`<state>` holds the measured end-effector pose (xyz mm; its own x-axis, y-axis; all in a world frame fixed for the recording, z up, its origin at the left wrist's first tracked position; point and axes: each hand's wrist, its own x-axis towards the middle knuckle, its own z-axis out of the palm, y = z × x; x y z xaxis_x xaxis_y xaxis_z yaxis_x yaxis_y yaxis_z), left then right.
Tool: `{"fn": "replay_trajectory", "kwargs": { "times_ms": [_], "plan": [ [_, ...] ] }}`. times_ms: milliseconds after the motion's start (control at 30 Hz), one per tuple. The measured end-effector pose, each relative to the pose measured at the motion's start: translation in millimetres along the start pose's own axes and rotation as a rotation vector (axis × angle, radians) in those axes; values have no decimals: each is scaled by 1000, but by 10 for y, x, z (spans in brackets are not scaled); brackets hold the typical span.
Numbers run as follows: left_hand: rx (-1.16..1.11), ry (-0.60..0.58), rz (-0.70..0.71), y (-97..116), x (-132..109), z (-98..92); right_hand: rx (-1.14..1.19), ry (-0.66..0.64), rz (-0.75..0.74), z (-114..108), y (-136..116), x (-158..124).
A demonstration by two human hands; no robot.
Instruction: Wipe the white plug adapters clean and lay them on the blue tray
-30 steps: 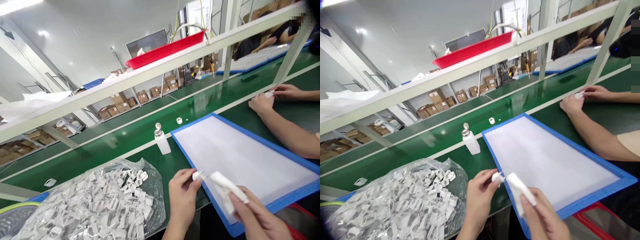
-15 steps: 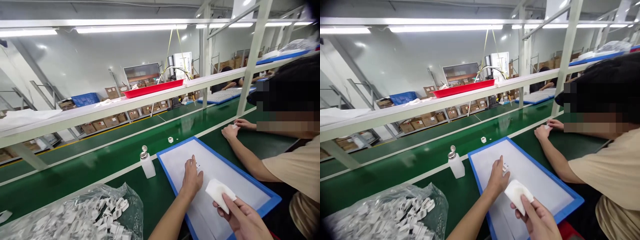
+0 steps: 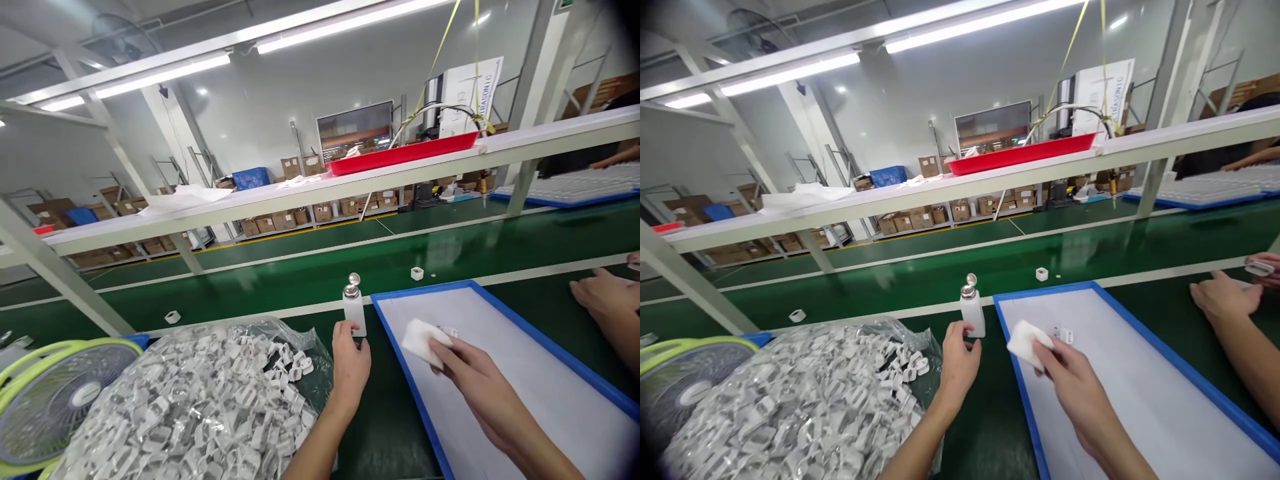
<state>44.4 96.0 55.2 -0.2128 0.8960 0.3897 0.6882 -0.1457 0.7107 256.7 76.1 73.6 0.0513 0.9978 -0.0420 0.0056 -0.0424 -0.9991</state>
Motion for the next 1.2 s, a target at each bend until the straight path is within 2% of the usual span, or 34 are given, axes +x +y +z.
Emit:
{"fn": "replay_trajectory", "kwargs": {
  "times_ms": [100,167,267,367,633,867,967,1067,1200],
  "plan": [
    [69,7,68,8,52,-68,-57,-28,-81,303,-240,448],
    [199,-28,154,36,153,-98,-84,-11,-121,479,-328,686],
    [414,-98,225,48,322,-126,-133,-25,-168,660,-380,858],
    [455,-124,231,26,398,-135,-199,-41,-196,745,-412,859],
    [417,-106,234,15,348,-132,-409,5,-287,766,-460,910],
    [339,-94,224,-30,331,-122,-640,13,-542,827,-490,1059],
    [305,-85,213,-27,317,-135,-731,-38,-679,890,-538,1116],
    [302,-90,218,14,276,-188,-828,-142,-793,955,-567,1144],
    [237,-115,181,70,47,-317,-941,-290,-900,1012,-564,1116]
  ]
}}
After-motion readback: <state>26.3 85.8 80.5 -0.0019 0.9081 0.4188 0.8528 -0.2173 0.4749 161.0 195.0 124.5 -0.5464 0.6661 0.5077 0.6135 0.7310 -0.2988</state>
